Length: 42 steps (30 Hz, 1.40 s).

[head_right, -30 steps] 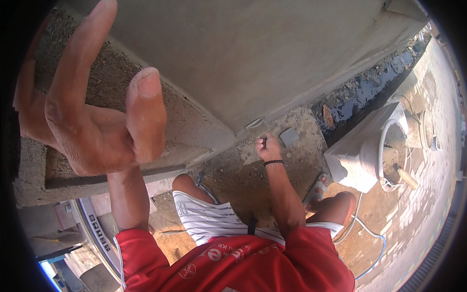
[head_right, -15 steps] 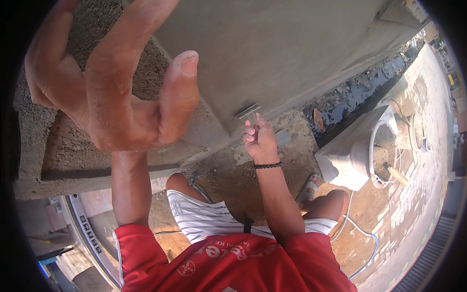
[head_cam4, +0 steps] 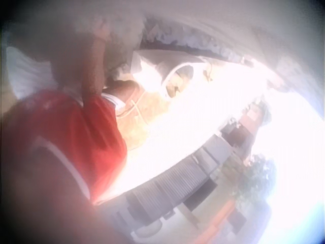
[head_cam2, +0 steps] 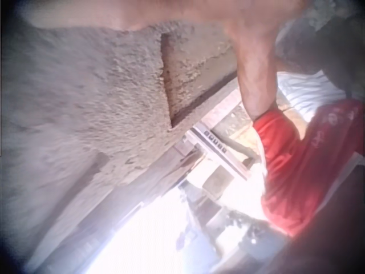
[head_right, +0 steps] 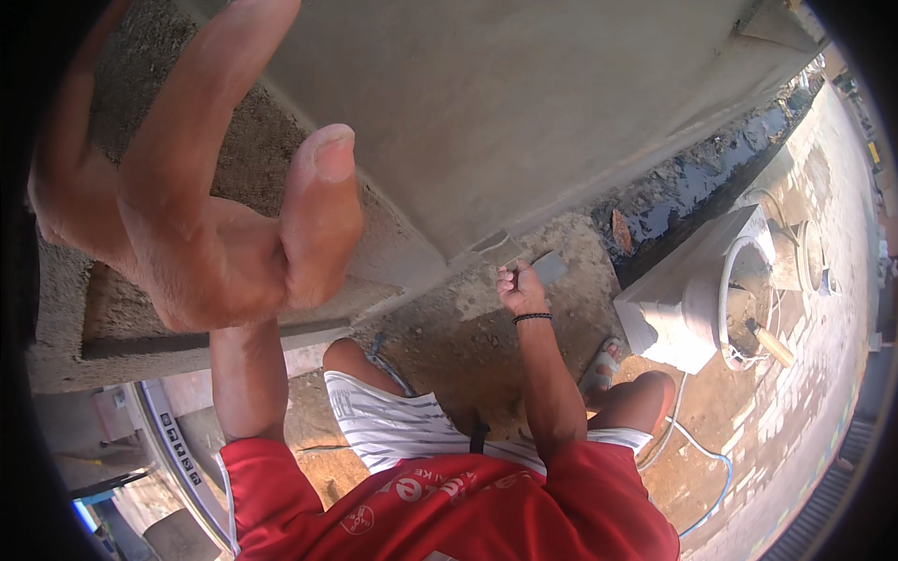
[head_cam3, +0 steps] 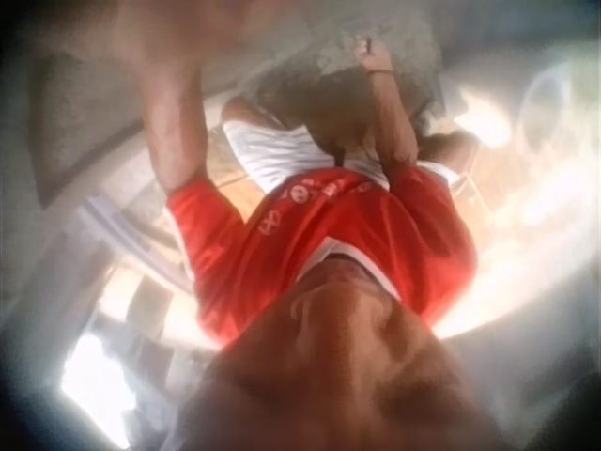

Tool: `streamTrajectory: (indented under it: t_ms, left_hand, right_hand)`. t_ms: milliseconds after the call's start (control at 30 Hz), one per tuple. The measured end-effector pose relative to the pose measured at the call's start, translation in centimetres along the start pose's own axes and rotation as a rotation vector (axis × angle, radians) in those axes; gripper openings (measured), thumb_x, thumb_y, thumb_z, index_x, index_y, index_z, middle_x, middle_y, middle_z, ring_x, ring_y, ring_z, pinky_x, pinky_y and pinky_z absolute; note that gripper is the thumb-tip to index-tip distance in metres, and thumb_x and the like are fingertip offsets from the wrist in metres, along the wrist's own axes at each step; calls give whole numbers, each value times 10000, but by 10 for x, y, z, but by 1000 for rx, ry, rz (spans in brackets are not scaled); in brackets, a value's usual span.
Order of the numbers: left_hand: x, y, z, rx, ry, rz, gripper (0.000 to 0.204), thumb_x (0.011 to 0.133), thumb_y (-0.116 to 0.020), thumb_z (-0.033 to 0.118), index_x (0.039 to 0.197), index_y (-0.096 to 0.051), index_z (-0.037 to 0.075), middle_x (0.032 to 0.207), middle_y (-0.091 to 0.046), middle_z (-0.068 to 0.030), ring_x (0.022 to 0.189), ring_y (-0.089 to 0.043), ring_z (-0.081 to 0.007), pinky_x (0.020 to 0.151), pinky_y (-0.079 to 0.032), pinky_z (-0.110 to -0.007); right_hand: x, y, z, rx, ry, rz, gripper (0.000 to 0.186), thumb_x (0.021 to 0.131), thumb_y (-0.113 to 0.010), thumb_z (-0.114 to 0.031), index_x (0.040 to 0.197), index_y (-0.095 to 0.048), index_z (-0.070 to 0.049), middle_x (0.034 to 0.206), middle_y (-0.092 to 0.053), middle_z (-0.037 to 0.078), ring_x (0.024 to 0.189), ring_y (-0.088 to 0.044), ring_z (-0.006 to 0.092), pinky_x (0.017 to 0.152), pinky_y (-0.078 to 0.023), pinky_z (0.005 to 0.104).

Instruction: The person smooths wet plaster on a wall using a hand trowel and a float. They repeatedly scrape and level the surface, occasionally dipping the float into a bucket of water to aid smoothing.

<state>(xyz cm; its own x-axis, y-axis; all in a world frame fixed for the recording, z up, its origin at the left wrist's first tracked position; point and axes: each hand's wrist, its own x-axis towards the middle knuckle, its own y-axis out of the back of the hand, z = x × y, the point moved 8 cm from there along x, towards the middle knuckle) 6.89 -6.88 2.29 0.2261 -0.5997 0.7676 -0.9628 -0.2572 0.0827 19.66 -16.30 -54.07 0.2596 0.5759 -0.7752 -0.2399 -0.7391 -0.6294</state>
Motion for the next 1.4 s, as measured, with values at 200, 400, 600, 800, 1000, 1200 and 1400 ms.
streamTrajectory:
  t_ms: [200, 400, 600, 800, 1000, 1200, 1400]
  left_hand:
    - [6, -15, 10, 3, -18, -1, 358, 736, -575, 237, 1039, -617, 51, 1177, -558, -186, 1177, -454, -355, 987, -350, -492]
    - [-3, 1, -4, 27, -19, 7, 352, 733, -573, 231, 1031, -621, 50, 1176, -559, -188, 1174, -457, -358, 985, -353, -492]
    - [-1, -4, -3, 45, -3, 35, 346, 730, -571, 225, 1023, -625, 50, 1175, -560, -190, 1171, -460, -361, 984, -356, -493]
    - [-10, 1, -10, 45, 19, 51, 340, 726, -569, 218, 1015, -630, 49, 1175, -561, -192, 1168, -463, -364, 982, -359, -494]
    - [-1, 6, -8, 48, -17, 19, 335, 723, -567, 212, 1008, -634, 49, 1174, -562, -194, 1165, -465, -367, 981, -362, -495]
    - [3, -1, 12, 14, -34, 2, 329, 720, -565, 206, 1000, -638, 48, 1173, -563, -196, 1162, -468, -371, 979, -365, -496]
    - [4, -7, 5, 22, -72, -28, 324, 717, -564, 200, 992, -642, 48, 1172, -564, -199, 1159, -471, -374, 978, -367, -497]
  right_hand:
    - [21, -2, 0, 14, -7, -5, 409, 987, -379, -390, 872, -446, -4, 683, -477, 40, 471, -419, 98, 372, -306, 209]
    - [-1, -45, 8, 24, 71, -8, 316, 983, -401, -336, 902, -434, -32, 712, -517, 66, 467, -425, 101, 379, -322, 206]
    - [-69, -102, 5, -10, 245, -11, 226, 965, -464, -261, 914, -410, -47, 745, -533, 95, 494, -440, 104, 384, -323, 205]
    - [-146, -144, 7, 20, 188, -211, 195, 960, -479, -238, 955, -481, -44, 791, -565, 76, 497, -425, 92, 384, -317, 198]
    - [-134, -95, 4, -37, 116, -325, 154, 911, -521, -182, 894, -543, -31, 686, -469, 3, 488, -401, 43, 366, -303, 169]
    - [-17, 8, 28, 24, -147, -118, 287, 967, -452, -300, 882, -478, -28, 717, -493, 33, 497, -424, 81, 378, -304, 206]
    - [17, 6, 53, 32, -154, 34, 309, 987, -398, -336, 923, -447, -38, 713, -494, 48, 498, -431, 100, 385, -311, 219]
